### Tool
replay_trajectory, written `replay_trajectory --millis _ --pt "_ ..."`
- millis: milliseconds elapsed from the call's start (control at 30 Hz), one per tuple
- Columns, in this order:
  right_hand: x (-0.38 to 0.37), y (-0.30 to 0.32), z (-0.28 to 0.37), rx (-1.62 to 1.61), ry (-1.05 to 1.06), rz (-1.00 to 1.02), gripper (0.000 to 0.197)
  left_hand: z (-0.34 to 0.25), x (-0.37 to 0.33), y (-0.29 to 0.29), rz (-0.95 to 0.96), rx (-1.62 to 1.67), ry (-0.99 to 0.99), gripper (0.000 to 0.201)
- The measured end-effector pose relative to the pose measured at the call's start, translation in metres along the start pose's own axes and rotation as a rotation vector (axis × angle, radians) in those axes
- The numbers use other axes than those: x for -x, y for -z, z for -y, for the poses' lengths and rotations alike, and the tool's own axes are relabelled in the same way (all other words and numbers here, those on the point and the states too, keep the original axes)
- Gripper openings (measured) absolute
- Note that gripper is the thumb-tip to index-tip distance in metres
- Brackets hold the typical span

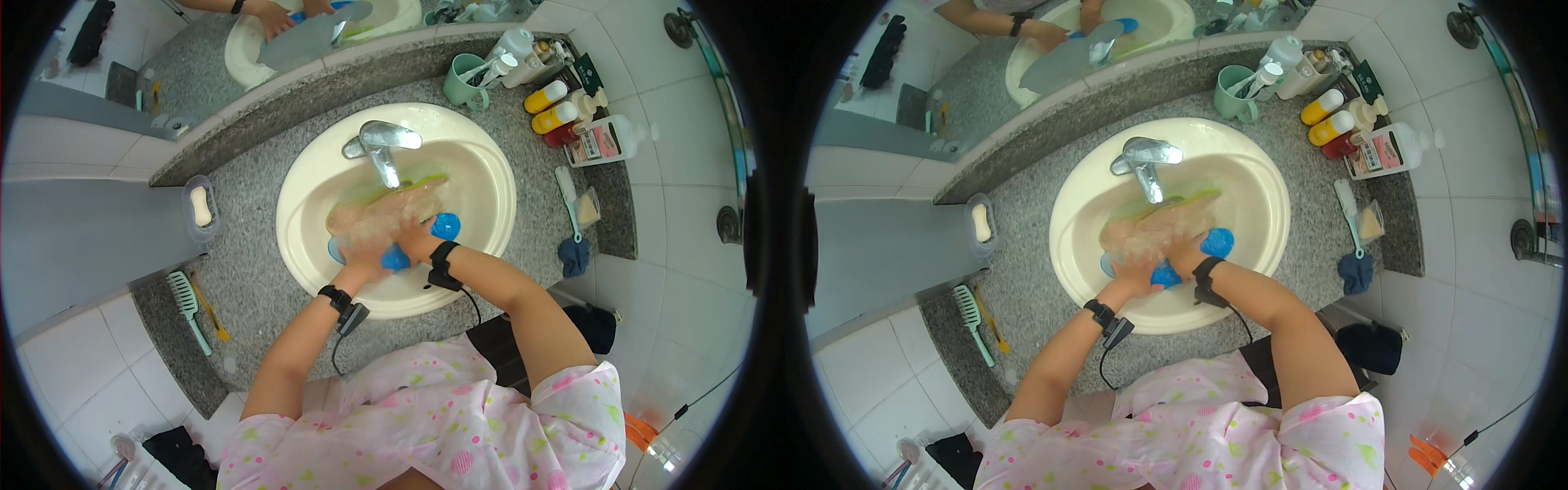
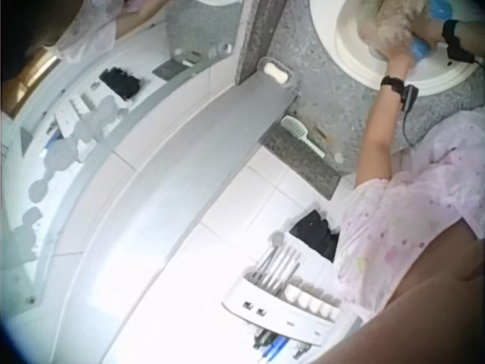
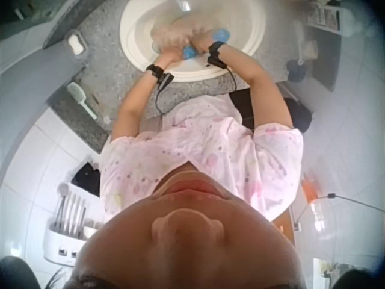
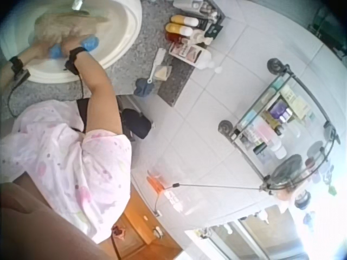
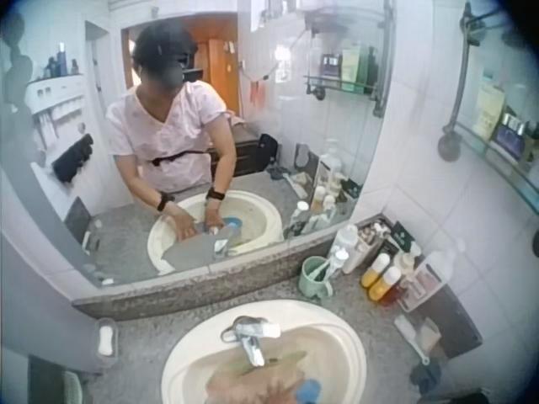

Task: The person washes shoe insoles in a sink by rinsing them, applying liquid detergent from a bottle, and scrubbing them with a brush.

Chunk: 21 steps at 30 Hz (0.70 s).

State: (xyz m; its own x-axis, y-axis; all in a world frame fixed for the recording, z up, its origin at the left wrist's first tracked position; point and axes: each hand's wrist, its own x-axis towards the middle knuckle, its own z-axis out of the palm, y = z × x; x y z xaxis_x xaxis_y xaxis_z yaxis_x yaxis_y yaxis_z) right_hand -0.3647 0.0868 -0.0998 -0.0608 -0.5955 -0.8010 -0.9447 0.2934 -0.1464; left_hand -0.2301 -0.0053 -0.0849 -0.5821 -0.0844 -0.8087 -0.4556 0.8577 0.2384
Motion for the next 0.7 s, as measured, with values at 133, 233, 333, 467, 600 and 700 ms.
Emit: replay_trajectory --millis 133,233,333,467,600,700 --pt "-0.031 -0.020 -0.004 0.095 -0.092 -0.013 0.106 -0.001 -0.015 -0.007 0.050 0.009 0.007 0.086" --pt "-0.004 -0.006 0.008 0.014 0.004 0.068 0.103 -0.001 -0.007 -0.009 0.125 0.039 0.030 0.086" --pt "0.000 -0.018 0.001 -0.097 0.074 0.132 0.099 0.001 -0.004 -0.022 0.115 0.111 -0.028 0.085" --pt "-0.006 -0.024 -0.001 0.042 0.022 0.149 0.088 -0.010 -0.011 -0.017 0.178 0.062 0.008 0.084" --pt "0.030 0.002 0.010 -0.203 0.100 0.226 0.075 -0.006 -0.021 -0.030 0.274 0.098 -0.180 0.081" --pt "0.012 -0.010 -0.004 -0.169 0.086 0.241 0.066 -0.017 -0.013 -0.019 0.229 0.143 -0.054 0.077"
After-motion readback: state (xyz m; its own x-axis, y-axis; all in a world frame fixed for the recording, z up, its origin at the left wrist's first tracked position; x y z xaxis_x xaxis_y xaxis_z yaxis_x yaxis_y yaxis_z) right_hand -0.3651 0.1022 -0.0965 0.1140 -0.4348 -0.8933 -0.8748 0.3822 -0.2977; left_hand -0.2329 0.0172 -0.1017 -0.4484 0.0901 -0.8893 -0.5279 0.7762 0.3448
